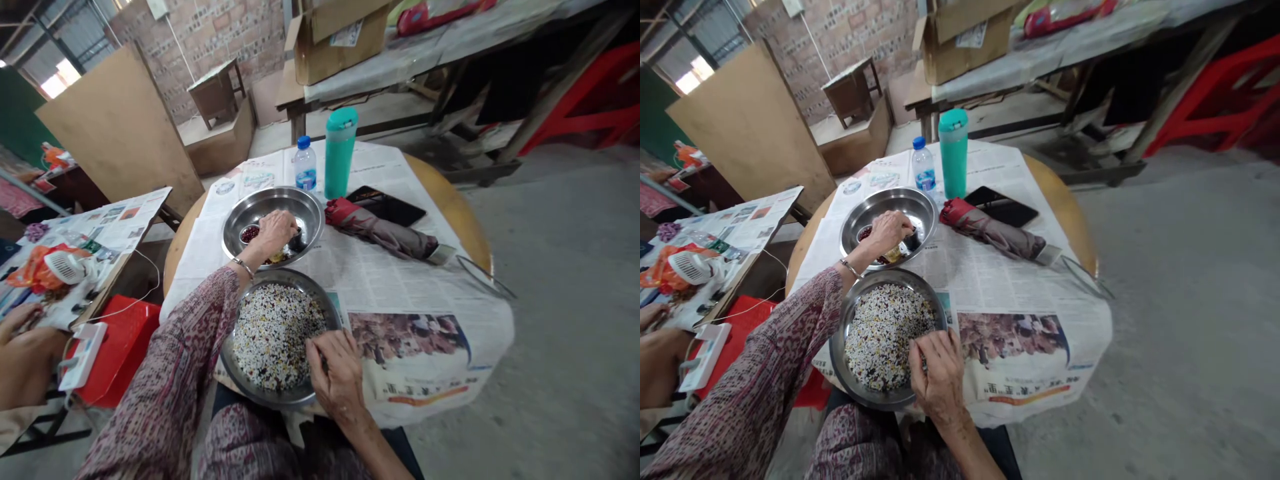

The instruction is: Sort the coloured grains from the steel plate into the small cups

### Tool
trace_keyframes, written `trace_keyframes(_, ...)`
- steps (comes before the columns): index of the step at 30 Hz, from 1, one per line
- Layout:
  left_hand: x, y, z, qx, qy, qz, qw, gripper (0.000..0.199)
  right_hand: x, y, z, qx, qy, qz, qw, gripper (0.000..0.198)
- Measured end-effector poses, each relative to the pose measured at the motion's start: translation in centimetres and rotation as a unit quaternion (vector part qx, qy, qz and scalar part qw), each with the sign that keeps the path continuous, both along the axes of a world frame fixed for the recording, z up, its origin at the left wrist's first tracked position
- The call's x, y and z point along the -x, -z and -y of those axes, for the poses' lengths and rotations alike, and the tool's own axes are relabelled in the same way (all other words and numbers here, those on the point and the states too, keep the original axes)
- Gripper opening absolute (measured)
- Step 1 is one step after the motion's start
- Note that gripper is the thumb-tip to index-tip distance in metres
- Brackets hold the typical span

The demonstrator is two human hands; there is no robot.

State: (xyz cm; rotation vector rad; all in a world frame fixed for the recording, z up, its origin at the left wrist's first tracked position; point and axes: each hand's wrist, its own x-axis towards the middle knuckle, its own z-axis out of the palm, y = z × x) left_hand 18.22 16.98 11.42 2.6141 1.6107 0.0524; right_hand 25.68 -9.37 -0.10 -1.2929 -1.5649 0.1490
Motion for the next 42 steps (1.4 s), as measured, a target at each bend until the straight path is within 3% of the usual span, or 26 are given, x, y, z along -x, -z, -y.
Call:
trace_keyframes(9, 0.4, 0.2, 0.4, 0.000, -0.016, 0.032, 0.999, 0.019, 0.1, 0.3, 0.0, -0.002, 0.004, 0.005, 1.000, 0.018)
trace_keyframes(16, 1.9, -0.5, 2.1, -0.071, 0.000, 0.096, 0.993, 0.017, -0.1, -0.1, 0.0, -0.008, 0.010, 0.009, 1.000, 0.019)
trace_keyframes(20, 4.7, -1.3, 7.9, -0.119, 0.072, 0.131, 0.982, 0.021, -0.1, -0.1, 0.0, -0.003, 0.020, 0.016, 1.000, 0.022)
trace_keyframes(22, 6.9, -1.2, 12.1, -0.093, 0.104, 0.124, 0.982, 0.024, -0.1, -0.1, -0.1, -0.003, 0.020, 0.015, 1.000, 0.022)
trace_keyframes(26, 11.3, 0.9, 19.8, 0.095, 0.188, 0.080, 0.974, 0.023, -0.1, 0.1, -0.1, -0.008, 0.014, 0.012, 1.000, 0.021)
trace_keyframes(29, 12.8, 3.5, 22.5, 0.192, 0.256, 0.061, 0.946, 0.020, -0.1, 0.5, -0.1, -0.013, 0.019, 0.019, 1.000, 0.021)
trace_keyframes(32, 12.8, 5.2, 21.9, 0.162, 0.228, 0.030, 0.960, 0.020, -0.1, 0.7, -0.1, -0.020, 0.019, 0.020, 0.999, 0.020)
trace_keyframes(35, 12.3, 5.5, 19.6, 0.054, 0.131, 0.057, 0.988, 0.012, 0.0, 0.8, -0.2, -0.021, 0.018, 0.018, 0.999, 0.021)
trace_keyframes(37, 12.2, 5.4, 18.3, 0.003, 0.068, 0.083, 0.994, 0.025, 0.0, 0.8, -0.2, -0.020, 0.019, 0.019, 0.999, 0.022)
trace_keyframes(40, 12.5, 5.6, 17.7, 0.007, 0.024, 0.086, 0.996, 0.055, 0.1, 0.8, -0.2, -0.019, 0.021, 0.018, 0.999, 0.022)
trace_keyframes(42, 12.7, 5.9, 18.2, 0.046, 0.034, 0.085, 0.995, 0.055, 0.1, 0.9, -0.2, -0.016, 0.021, 0.016, 1.000, 0.021)
